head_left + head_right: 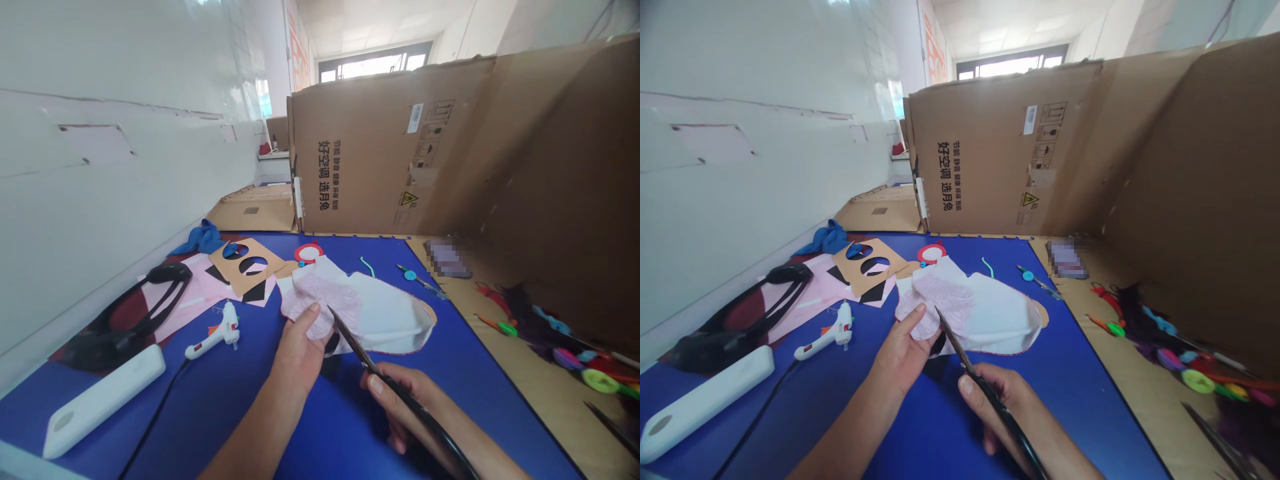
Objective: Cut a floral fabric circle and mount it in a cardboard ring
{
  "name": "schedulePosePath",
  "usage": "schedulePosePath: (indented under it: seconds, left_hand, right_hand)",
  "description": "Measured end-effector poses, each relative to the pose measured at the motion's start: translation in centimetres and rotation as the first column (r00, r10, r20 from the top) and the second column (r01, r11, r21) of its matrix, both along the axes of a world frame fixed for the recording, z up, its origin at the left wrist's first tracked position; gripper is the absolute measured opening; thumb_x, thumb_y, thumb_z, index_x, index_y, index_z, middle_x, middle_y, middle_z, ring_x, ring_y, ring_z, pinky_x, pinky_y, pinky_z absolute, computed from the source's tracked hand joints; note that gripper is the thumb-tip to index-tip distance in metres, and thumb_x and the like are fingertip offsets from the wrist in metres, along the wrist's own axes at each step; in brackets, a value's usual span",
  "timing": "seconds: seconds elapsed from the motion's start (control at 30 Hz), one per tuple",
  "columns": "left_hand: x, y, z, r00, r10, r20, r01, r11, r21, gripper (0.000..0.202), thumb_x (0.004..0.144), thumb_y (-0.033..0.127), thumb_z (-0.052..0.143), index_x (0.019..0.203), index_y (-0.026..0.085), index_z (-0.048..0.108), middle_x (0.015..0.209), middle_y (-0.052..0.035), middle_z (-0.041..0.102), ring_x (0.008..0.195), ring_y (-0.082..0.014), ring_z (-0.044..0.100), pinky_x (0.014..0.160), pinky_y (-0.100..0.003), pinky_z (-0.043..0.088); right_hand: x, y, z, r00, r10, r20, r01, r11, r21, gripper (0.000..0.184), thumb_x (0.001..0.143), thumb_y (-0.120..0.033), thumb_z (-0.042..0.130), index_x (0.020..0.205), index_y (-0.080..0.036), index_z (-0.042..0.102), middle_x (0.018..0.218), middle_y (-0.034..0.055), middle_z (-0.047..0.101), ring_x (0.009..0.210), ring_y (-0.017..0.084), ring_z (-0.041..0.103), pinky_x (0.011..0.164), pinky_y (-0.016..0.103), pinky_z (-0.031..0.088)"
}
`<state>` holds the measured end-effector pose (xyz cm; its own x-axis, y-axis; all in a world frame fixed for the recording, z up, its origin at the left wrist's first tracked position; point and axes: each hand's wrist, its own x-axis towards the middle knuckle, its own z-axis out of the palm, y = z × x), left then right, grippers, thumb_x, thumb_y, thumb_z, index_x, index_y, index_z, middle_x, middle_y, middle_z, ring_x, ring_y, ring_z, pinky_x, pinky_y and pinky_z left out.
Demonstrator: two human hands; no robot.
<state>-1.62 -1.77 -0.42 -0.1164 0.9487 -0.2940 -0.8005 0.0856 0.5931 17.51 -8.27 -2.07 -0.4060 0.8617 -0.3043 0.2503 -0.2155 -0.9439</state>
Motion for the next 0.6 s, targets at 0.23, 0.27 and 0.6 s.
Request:
schedulePosePath:
  seconds: [0.23,0.27,0.6]
  left_hand:
    - [0.04,-0.34,-0.02,0.998,-0.017,-0.054,0.015,0.999,-0.035,0.051,0.082,0.004,0.081,0.130,0.021,0.073,0.124,-0.0117,0.081,0.114,-0.0288,0.078,0.104,-0.048,0.062]
    - [-0.03,-0.31,0.09,0.998,-0.015,-0.054,0.013,0.999,-0.037,0.051,0.081,0.004,0.081,0.129,0.021,0.074,0.124,-0.0119,0.081,0.115,-0.0292,0.077,0.105,-0.048,0.062]
    - [0.20,-0.29,0.48,0.999,0.004,0.052,-0.002,0.999,-0.039,0.050,0.079,0.000,0.079,0.125,0.021,0.075,0.123,-0.0104,0.082,0.118,-0.0308,0.076,0.105,-0.048,0.062]
  right_hand:
    - [0.08,0.03,0.13,1.000,0.013,0.011,-0.013,1.000,-0.016,0.069,0.091,-0.088,0.056,0.095,-0.020,0.063,0.054,-0.0081,0.046,0.045,0.009,0.048,0.052,0.023,0.038]
    - [0.09,0.03,0.11,1.000,0.015,0.008,-0.015,1.000,-0.017,0.069,0.091,-0.088,0.056,0.094,-0.020,0.062,0.054,-0.0081,0.046,0.045,0.009,0.048,0.052,0.023,0.038]
    - [-0.02,0.08,-0.49,1.000,0.000,0.001,0.000,1.000,0.023,0.070,0.091,-0.089,0.054,0.091,-0.020,0.063,0.056,-0.0072,0.047,0.048,0.011,0.051,0.052,0.024,0.035]
